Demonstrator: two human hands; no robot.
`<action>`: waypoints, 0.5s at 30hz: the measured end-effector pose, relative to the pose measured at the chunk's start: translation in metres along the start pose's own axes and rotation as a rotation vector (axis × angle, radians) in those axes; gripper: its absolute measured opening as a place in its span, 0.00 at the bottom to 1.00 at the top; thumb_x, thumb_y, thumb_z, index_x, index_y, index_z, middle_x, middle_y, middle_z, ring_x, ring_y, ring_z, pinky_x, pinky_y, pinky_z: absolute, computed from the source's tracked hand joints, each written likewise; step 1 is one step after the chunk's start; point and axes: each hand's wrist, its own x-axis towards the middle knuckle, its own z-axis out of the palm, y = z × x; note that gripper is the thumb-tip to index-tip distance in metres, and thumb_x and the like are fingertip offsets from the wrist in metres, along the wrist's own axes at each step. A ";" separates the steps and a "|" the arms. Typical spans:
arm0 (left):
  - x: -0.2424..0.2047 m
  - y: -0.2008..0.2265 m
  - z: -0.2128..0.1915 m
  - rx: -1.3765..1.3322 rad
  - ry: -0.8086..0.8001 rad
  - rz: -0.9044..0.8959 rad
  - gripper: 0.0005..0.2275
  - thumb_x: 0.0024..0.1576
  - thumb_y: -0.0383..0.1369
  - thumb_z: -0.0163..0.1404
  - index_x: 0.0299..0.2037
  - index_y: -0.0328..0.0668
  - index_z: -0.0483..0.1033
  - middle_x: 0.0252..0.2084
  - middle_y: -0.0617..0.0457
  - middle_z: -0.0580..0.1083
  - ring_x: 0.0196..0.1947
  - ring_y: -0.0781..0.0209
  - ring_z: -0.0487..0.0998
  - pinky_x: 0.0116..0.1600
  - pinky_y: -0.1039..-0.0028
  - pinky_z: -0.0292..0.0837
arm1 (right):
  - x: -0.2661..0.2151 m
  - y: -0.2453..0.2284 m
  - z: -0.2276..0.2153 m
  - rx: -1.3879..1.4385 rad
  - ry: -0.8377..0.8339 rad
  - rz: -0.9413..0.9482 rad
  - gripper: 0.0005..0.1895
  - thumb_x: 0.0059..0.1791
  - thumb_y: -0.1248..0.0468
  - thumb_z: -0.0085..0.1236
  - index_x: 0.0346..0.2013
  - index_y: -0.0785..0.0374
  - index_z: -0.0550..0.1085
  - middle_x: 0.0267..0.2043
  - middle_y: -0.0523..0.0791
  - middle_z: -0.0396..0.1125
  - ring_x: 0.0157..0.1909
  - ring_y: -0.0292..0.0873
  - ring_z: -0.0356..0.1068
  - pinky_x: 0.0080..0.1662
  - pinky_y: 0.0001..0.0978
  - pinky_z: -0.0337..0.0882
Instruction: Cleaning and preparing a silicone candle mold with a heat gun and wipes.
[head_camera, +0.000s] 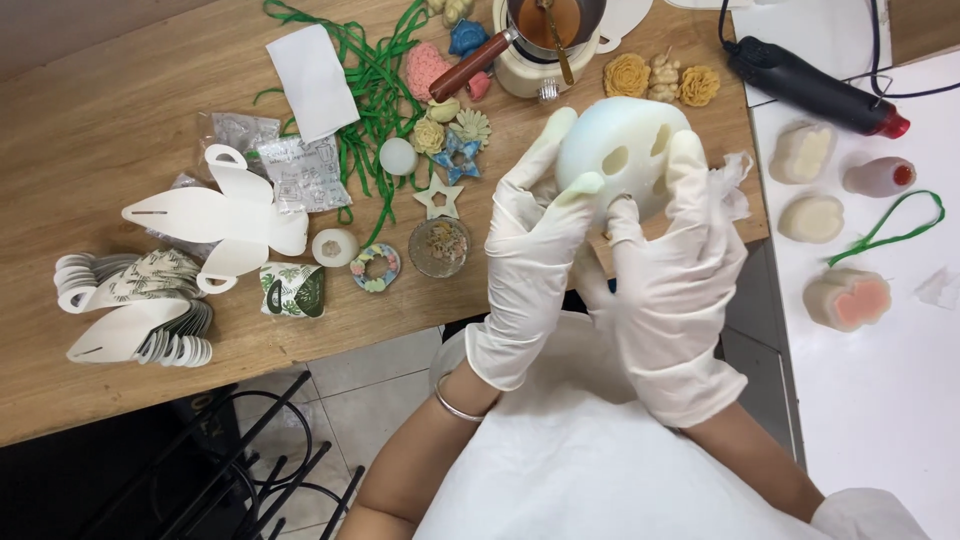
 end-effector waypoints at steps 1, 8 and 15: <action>-0.002 -0.001 0.003 -0.003 0.012 0.029 0.25 0.66 0.23 0.52 0.73 0.27 0.57 0.70 0.40 0.66 0.64 0.60 0.72 0.69 0.70 0.72 | -0.008 0.003 0.009 0.072 -0.027 0.201 0.31 0.54 0.65 0.69 0.66 0.74 0.64 0.66 0.56 0.61 0.66 0.58 0.64 0.69 0.50 0.64; -0.001 -0.021 -0.008 0.193 0.122 0.077 0.21 0.65 0.21 0.51 0.67 0.24 0.61 0.70 0.38 0.68 0.62 0.61 0.74 0.66 0.70 0.74 | -0.030 0.027 0.027 -0.023 0.149 -0.090 0.17 0.50 0.68 0.76 0.50 0.55 0.79 0.77 0.53 0.52 0.73 0.58 0.50 0.73 0.51 0.54; 0.011 -0.007 -0.007 0.114 0.036 0.080 0.22 0.65 0.22 0.52 0.68 0.26 0.61 0.68 0.40 0.68 0.61 0.61 0.74 0.66 0.71 0.74 | -0.019 0.021 0.045 -0.165 0.122 -0.034 0.21 0.53 0.62 0.75 0.55 0.64 0.75 0.77 0.61 0.46 0.74 0.64 0.48 0.73 0.56 0.56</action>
